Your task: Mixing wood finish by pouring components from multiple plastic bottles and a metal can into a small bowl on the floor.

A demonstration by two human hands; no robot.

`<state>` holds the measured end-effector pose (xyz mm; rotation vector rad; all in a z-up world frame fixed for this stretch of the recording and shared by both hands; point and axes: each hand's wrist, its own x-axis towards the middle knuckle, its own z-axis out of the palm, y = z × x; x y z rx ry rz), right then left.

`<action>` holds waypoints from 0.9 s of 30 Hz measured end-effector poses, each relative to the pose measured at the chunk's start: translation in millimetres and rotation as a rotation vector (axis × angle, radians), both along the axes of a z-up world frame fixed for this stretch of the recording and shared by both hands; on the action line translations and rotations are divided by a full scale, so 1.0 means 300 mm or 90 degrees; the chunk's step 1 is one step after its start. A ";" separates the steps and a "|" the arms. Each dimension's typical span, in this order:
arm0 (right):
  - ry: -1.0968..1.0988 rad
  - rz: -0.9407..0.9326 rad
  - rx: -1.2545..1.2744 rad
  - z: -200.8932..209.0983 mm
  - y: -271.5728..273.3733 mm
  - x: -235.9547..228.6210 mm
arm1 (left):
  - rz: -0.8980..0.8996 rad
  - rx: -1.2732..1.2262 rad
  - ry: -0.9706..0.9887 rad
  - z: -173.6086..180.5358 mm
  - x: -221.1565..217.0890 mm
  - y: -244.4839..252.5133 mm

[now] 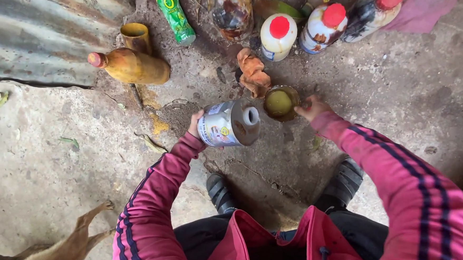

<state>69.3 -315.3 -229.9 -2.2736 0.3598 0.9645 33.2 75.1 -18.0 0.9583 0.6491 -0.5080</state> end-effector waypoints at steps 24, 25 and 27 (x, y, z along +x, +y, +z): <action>-0.003 0.157 -0.040 0.525 0.251 0.068 | -0.194 0.124 -0.210 -0.240 0.126 0.179; -0.005 0.160 -0.036 0.505 0.255 0.070 | -0.263 0.117 -0.347 -0.387 0.127 0.238; 0.001 0.172 -0.038 0.511 0.263 0.059 | -0.299 0.152 -0.360 -0.336 0.126 0.232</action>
